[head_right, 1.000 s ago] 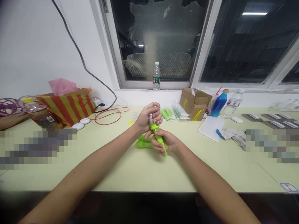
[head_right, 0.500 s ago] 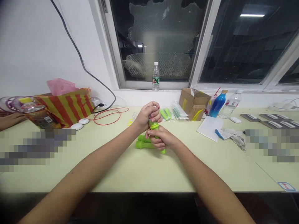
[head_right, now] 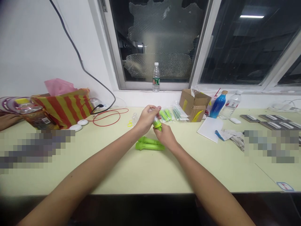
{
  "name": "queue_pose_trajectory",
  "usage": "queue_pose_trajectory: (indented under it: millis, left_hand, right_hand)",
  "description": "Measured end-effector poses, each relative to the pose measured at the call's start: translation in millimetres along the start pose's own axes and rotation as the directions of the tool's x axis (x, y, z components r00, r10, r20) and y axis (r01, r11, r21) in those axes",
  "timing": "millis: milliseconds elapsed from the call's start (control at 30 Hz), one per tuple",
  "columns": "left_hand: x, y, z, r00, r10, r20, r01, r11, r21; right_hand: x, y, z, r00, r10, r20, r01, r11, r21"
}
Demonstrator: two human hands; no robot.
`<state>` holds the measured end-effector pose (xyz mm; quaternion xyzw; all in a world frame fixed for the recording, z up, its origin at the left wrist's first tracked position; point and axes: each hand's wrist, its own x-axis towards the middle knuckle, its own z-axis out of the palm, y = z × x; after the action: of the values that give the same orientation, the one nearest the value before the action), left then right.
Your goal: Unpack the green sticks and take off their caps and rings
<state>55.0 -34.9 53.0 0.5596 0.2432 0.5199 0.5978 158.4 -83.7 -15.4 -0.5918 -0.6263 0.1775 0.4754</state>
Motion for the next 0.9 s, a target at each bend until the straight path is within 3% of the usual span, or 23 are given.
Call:
queue_pose_trajectory:
  millis: [167,267,500,733,900]
  left_hand:
    - [6,12,-10.1,0.957,-0.084,0.277,0.126,0.983,-0.136]
    - [8,21,-19.0,0.910,-0.099,0.403,0.145,0.986,-0.087]
    - [7,38,-32.3,0.884,-0.005,0.467,-0.017,0.999,0.042]
    - [9,52,-39.9,0.834,-0.012,0.552,-0.163,0.950,0.267]
    - [11,59,-45.5,0.807,-0.046,0.589,-0.193,0.922,0.336]
  right_hand:
    - [5,7,-4,0.994,0.100,-0.035,-0.099,0.995,0.033]
    - [6,9,-5,0.990,0.133,-0.045,-0.130,0.989,0.069]
    - [7,9,-5,0.987,0.152,-0.045,-0.145,0.982,0.121]
    - [6,10,-5,0.989,0.143,-0.048,-0.138,0.986,0.093]
    - [5,10,-4,0.992,0.122,-0.041,-0.119,0.991,0.053]
